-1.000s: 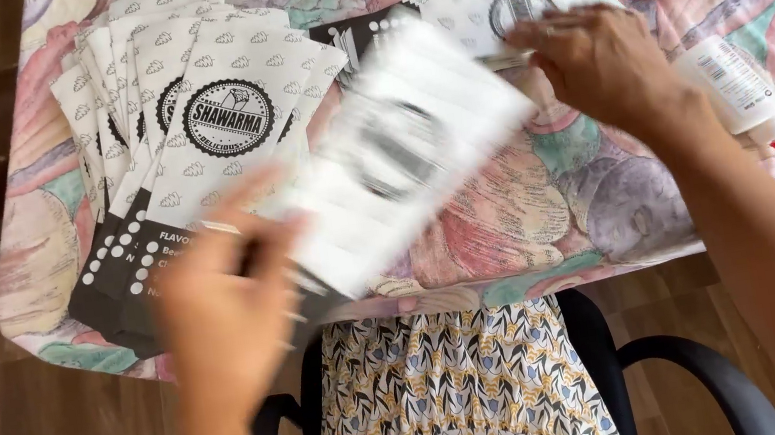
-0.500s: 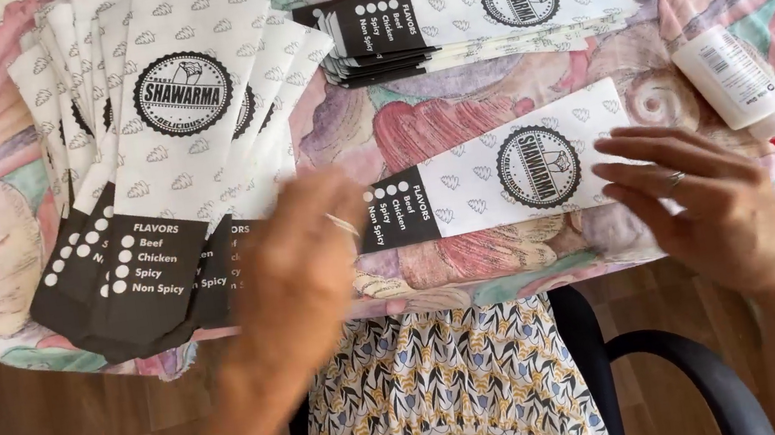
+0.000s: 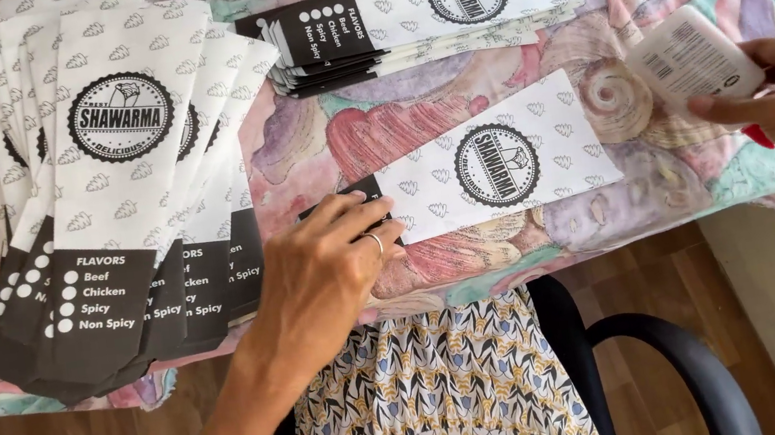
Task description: Applying glue to paper bag templates and folding them to assemble the bags.
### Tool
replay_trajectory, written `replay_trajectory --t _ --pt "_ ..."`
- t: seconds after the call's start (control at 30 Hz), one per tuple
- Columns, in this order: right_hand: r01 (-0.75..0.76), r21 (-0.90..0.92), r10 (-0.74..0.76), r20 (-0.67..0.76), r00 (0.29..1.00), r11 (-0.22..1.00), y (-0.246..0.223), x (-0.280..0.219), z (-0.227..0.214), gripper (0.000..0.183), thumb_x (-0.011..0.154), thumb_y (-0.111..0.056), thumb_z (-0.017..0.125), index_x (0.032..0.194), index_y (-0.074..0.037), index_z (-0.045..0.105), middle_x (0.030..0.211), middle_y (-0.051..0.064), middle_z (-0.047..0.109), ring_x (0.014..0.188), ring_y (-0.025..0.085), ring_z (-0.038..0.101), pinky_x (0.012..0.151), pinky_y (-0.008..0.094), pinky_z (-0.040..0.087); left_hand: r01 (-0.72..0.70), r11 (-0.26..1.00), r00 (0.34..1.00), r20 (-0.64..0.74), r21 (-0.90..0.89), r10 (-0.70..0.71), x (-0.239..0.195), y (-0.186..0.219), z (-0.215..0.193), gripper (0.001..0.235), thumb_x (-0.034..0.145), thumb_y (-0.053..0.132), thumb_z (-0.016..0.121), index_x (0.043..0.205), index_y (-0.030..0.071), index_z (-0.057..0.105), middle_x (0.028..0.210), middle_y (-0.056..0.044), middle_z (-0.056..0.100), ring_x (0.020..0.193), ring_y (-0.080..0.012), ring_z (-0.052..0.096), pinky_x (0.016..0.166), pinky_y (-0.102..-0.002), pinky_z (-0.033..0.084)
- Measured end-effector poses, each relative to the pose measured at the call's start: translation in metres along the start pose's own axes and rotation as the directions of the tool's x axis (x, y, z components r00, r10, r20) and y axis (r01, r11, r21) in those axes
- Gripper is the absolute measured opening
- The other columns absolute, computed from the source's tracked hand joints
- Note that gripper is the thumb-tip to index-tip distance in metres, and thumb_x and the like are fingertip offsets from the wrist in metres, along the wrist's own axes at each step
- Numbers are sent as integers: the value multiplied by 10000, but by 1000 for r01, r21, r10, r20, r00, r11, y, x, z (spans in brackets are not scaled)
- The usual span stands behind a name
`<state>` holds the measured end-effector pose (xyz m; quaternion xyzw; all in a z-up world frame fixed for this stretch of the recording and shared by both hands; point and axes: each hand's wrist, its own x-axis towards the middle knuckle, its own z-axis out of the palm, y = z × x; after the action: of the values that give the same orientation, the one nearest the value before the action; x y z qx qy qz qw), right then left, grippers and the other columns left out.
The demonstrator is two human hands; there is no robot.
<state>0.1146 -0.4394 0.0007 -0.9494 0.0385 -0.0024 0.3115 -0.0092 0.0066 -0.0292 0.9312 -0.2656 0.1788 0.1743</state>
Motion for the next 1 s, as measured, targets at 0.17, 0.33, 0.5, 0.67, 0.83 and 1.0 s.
replay_trajectory --t 0.17,0.33,0.5,0.67,0.83,1.0 --pt "74 611 -55 -50 997 788 70 -9 3 386 991 -166 708 1346 -162 556 1206 -23 606 1204 185 645 1009 420 650 -16 999 999 51 -40 19 8 -13 -4 39 858 156 830 871 163 793 1120 -65 792 936 -239 736 809 -429 564" --pt "197 752 -8 -248 969 628 67 -48 25 605 971 -302 778 1522 -261 531 1362 -107 541 1401 84 519 1209 363 574 -30 990 999 40 -134 36 16 -18 -12 81 1043 60 650 979 89 689 607 17 605 458 -98 550 392 -251 435" --pt "405 591 -307 -265 914 698 -22 -88 49 353 865 -95 834 1123 -57 596 1162 64 641 1115 197 685 1066 394 736 60 987 994 98 -146 -46 23 -16 -23 59 1044 61 633 1068 93 589 558 67 490 408 -60 403 375 -258 347" --pt "406 588 -257 -323 911 699 5 -84 51 553 820 -18 836 1265 3 509 1187 142 600 1134 288 663 1012 450 708 87 988 990 121 -128 -72 25 -16 -28 81 1036 103 655 1071 117 584 511 66 456 401 -87 391 414 -317 352" --pt "340 566 -171 -331 928 751 59 -76 36 308 934 -134 870 928 -165 564 1212 -28 646 1316 149 684 1236 399 727 121 982 987 124 -146 -103 27 -19 -28 61 1054 140 632 1046 134 572 507 36 492 395 -126 444 414 -351 365" --pt "251 672 -15 -336 942 696 44 -83 44 342 835 -108 907 978 -153 600 1126 -25 640 1227 129 685 1155 350 709 129 972 984 148 -197 -101 34 -20 -36 89 1036 121 624 971 111 564 580 -56 625 487 -302 599 486 -461 401"
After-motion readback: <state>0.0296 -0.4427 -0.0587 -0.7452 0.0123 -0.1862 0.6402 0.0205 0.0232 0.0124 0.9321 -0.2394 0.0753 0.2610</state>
